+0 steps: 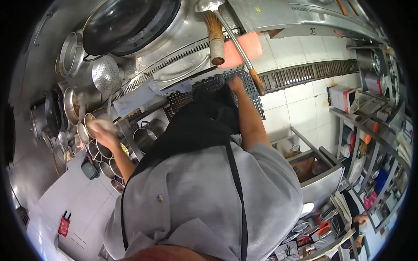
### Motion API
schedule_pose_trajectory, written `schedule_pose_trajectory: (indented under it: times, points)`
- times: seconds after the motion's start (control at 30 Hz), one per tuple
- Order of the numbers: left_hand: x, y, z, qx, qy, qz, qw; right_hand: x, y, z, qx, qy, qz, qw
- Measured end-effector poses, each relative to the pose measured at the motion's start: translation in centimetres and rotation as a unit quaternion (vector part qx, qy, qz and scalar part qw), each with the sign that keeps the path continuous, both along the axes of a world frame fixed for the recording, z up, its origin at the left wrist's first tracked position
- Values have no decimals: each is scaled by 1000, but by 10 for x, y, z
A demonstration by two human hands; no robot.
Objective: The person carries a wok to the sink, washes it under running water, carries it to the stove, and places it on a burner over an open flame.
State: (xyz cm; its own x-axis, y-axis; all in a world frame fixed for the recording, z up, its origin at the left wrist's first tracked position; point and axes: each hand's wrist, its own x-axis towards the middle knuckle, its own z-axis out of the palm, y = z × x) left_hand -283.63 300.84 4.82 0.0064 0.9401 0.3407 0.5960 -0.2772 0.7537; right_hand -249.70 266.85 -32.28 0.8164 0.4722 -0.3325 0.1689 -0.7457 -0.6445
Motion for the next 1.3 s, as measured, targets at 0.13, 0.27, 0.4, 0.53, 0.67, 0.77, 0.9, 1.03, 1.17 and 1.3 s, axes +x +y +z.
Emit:
schedule_pose_trajectory:
  times: [0.13, 0.27, 0.4, 0.53, 0.67, 0.77, 0.9, 1.03, 1.17, 1.3]
  points:
    - [-75, -69, -91, -194, 129, -73, 970, 29, 64, 39, -35, 51, 36, 997]
    - [-104, -152, -141, -281, 189, -118, 934, 34, 81, 44, -111, 8, 181, 977]
    - [-133, -208, -168, -382, 262, -85, 882, 28, 79, 69, -191, -9, 169, 967]
    - [-157, -267, -207, -426, 209, 13, 880, 16, 49, 72, -95, -40, 171, 980]
    - [-151, -302, -210, -436, 225, 75, 868, -3, 12, 68, -5, 8, 196, 981]
    - [-142, -322, -200, -479, 227, 97, 842, -9, -19, 33, -61, 13, 230, 971]
    - [-144, -331, -215, -480, 188, 47, 855, 0, -66, -68, -77, -111, 427, 894]
    - [-141, -317, -227, -473, 131, -47, 870, -12, -86, -9, -120, -37, 424, 897]
    - [-147, -280, -223, -476, 90, -99, 869, -33, -85, 87, -20, -1, 411, 912]
    - [-188, -243, -281, -443, 177, -45, 878, -65, -41, 284, 173, 223, 299, 912]
